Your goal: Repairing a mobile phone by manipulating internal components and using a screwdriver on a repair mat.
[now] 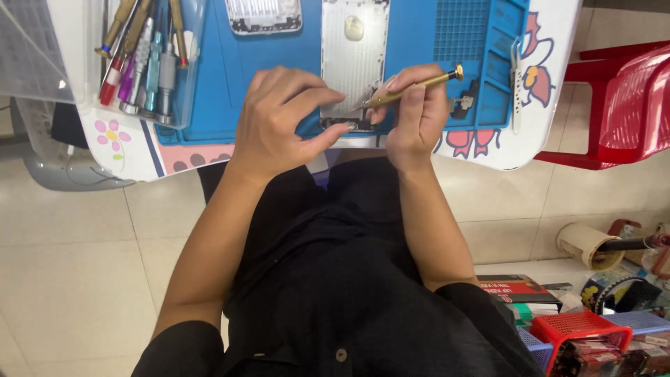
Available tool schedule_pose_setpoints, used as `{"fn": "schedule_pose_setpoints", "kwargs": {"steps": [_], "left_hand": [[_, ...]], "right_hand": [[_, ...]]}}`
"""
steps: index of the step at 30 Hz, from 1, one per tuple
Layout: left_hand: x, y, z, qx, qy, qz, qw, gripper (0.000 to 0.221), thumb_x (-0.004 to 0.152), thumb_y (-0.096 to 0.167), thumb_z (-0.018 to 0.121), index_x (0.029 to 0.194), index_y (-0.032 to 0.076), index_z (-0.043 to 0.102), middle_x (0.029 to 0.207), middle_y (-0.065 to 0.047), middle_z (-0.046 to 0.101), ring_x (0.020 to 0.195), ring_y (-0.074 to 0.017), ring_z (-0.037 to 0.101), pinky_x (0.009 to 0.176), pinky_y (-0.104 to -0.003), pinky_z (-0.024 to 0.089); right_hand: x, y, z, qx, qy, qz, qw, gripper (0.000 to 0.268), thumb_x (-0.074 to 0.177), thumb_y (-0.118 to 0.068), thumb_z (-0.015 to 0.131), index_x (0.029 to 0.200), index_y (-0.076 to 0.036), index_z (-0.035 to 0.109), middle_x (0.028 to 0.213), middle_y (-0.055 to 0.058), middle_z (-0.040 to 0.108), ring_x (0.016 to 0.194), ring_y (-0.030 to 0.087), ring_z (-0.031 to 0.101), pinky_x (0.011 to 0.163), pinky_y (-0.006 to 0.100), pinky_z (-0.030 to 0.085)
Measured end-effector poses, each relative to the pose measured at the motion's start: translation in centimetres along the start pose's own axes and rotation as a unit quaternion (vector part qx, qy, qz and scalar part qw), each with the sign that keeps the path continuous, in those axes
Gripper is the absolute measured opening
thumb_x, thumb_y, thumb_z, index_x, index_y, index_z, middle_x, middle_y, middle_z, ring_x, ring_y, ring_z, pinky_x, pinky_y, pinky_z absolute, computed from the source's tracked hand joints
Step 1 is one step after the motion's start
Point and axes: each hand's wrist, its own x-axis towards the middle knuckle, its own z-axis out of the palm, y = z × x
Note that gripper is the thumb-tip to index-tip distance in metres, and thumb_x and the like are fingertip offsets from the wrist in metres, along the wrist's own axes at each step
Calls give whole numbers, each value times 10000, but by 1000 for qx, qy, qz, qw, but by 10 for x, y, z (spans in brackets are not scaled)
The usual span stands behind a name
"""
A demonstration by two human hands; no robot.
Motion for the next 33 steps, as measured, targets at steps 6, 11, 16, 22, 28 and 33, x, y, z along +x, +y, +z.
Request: {"fn": "schedule_pose_setpoints", "kwargs": {"steps": [6,11,16,22,28,33], "left_hand": [[-3,-3,2,-33,35,-4,999,303,867,343,898,1031,126,766,991,5,682,910,-194,626,866,-373,436],[-5,-8,4,-38,56,19,998,256,914,320,886,1045,133,771,991,13,678,909,-191,619,869,-366,445],[-4,-10,4,-41,58,22,997,209,901,286,898,976,145,764,972,30,683,890,-172,614,851,-361,440],[-4,-12,7,-44,53,25,997,159,906,265,890,930,166,769,957,50,686,923,-159,629,861,-352,445],[-5,-12,7,-49,53,14,997,150,904,253,894,903,161,776,921,44,694,903,-157,619,818,-344,427],[-2,-9,5,-56,43,19,997,138,897,192,906,907,146,776,920,43,688,905,-166,629,840,-350,429]], "right_hand": [[1,4,-1,-17,-11,-12,1000,288,1192,-324,462,1145,-40,465,860,102,553,646,160,573,635,290,542],[-2,7,-4,-43,-25,-8,999,317,1179,-351,472,1139,-37,469,870,105,566,646,153,587,615,266,530],[-3,9,-5,-51,-26,-3,998,323,1171,-352,481,1149,-30,478,912,106,567,667,156,610,622,264,538],[-3,7,-4,-68,-37,-1,997,297,1187,-325,466,1145,-31,480,877,107,594,659,149,618,620,255,540],[-3,5,-2,-59,-54,-5,997,283,1183,-322,468,1150,-41,482,851,99,596,649,133,609,629,251,544],[-4,3,-4,-73,-56,11,996,297,1183,-325,480,1140,-31,495,849,109,622,658,138,629,627,240,541]]}}
